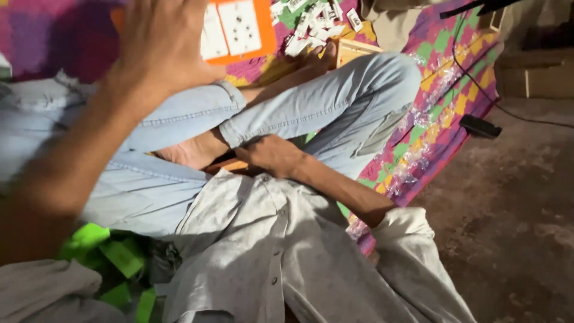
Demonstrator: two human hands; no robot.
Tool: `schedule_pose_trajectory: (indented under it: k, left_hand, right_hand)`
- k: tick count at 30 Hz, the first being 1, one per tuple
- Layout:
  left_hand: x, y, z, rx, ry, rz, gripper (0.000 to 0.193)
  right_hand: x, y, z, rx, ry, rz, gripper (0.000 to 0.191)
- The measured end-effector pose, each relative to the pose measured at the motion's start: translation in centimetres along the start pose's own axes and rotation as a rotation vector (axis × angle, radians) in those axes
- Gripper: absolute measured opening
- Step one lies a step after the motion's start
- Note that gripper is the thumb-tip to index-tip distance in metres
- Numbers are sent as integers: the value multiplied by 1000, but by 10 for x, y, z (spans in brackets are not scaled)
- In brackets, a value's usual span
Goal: The person sits on the floor assembling orange electrical socket panels. They insert white socket modules into the panel and secure them with screws using a screwdriver. The person also handles a wooden box of screws and a smartphone during the process.
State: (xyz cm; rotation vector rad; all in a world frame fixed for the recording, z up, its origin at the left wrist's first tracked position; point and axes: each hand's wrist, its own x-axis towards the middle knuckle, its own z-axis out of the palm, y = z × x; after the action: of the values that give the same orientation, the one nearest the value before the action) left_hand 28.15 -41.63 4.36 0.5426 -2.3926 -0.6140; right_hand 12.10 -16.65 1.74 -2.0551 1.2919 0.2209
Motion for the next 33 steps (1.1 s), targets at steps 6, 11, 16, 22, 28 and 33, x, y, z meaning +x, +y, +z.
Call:
schedule_pose_trajectory:
  k: [6, 11, 16, 22, 28, 33]
  left_hand:
    - [-22, -30, 26, 45, -163, -92, 70]
    - [-31, -35, 37, 256, -141, -51, 58]
    - [-25, -24, 26, 354, -165, -118, 70]
    - [-18, -21, 28, 348, -287, -200, 84]
    - [-14, -31, 41, 366, -340, -133, 81]
    - [-18, -30, 38, 421, -353, -180, 77]
  right_hand:
    - [0, -9, 26, -57, -95, 200, 31]
    - [-6, 16, 65, -289, 99, 73, 48]
    - [-8, 35, 56, -45, 57, 38, 45]
    - [-59, 46, -47, 781, 103, -150, 39]
    - [-110, 239, -155, 190, 614, 544, 54]
    - [-85, 357, -129, -13, 147, 512, 115]
